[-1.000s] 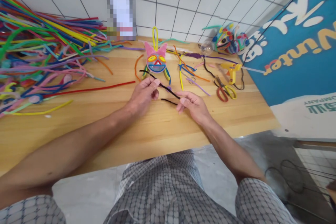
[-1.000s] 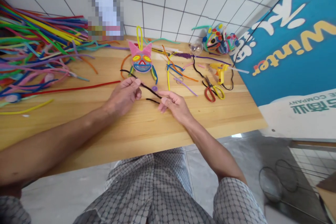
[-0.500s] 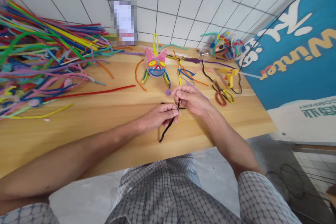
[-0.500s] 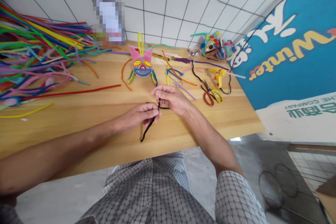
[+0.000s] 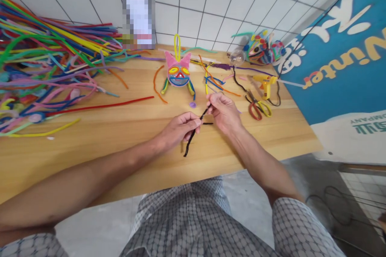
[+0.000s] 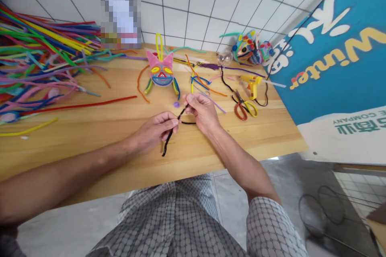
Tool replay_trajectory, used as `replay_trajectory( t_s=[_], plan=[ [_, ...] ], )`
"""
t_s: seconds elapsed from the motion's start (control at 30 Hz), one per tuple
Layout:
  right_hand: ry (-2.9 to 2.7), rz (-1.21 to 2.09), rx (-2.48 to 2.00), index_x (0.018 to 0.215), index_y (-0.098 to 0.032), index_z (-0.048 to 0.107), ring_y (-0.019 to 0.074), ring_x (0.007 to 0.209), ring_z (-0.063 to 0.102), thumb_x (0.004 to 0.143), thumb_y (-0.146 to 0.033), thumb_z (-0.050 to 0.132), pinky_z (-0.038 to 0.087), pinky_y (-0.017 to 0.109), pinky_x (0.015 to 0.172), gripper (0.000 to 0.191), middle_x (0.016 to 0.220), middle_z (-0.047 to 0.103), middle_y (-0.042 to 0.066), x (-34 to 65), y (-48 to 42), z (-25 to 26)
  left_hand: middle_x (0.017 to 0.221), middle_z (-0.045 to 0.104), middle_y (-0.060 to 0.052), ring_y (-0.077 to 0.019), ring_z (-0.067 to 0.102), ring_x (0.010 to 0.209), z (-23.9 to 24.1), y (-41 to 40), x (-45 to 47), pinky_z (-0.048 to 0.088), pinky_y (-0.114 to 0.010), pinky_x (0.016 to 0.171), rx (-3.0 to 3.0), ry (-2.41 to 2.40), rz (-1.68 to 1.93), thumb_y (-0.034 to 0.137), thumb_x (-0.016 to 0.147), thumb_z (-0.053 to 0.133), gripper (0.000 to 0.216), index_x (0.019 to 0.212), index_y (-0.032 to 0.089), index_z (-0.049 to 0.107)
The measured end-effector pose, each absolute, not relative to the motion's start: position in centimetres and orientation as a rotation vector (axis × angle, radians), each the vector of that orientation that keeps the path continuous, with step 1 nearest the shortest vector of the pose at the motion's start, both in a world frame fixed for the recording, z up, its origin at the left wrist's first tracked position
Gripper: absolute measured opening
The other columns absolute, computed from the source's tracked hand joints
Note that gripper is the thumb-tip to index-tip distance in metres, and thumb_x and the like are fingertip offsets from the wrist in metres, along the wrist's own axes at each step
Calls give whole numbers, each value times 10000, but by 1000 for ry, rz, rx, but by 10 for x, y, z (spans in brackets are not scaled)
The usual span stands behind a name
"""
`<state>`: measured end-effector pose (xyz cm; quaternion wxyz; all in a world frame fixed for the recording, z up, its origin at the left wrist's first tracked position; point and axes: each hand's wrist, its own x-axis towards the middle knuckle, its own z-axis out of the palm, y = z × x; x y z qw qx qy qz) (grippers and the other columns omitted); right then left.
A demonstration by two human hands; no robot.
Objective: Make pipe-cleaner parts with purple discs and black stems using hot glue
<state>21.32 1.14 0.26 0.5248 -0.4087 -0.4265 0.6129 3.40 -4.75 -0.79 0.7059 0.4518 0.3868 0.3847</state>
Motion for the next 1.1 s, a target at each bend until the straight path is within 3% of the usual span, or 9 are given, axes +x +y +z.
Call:
replay_trajectory(
  t_s=[0.27, 0.43, 0.63, 0.83, 1.1],
  plan=[
    [-1175, 1722, -907, 969, -222, 799, 111, 678, 613, 679, -589, 946, 507, 232, 617, 490, 811, 727, -4, 222, 9, 12, 694, 596, 23, -58, 435, 490, -10, -46, 32, 308, -199, 471, 1041, 907, 884, 512, 859, 753, 364, 779, 180, 627],
    [-1318, 1789, -958, 862, -196, 760, 97, 655, 590, 721, -497, 951, 503, 237, 679, 383, 720, 687, -27, 223, 5, 7, 703, 602, 22, -59, 431, 499, -10, -44, 31, 315, -200, 480, 1040, 899, 899, 506, 867, 758, 360, 790, 179, 630],
    [-1293, 1738, -981, 835, -194, 749, 82, 643, 573, 699, -509, 961, 487, 226, 657, 404, 741, 686, -33, 221, 4, 4, 710, 638, 25, -74, 454, 504, -9, -45, 32, 321, -202, 474, 987, 901, 919, 497, 875, 751, 323, 928, 195, 650],
    [-1302, 1676, -1002, 805, -201, 735, 94, 619, 558, 685, -523, 954, 486, 245, 647, 408, 705, 678, -30, 219, 4, 2, 582, 522, 61, -71, 402, 480, -6, -45, 32, 291, -206, 468, 969, 924, 917, 471, 879, 744, 330, 801, 201, 569],
    [-1200, 1586, -963, 770, -218, 667, 101, 581, 567, 661, -493, 971, 460, 229, 581, 424, 655, 666, -46, 216, 7, 1, 709, 662, 12, -100, 589, 567, -13, -44, 32, 481, -229, 577, 1049, 826, 931, 489, 880, 768, 343, 866, 183, 615]
  ],
)
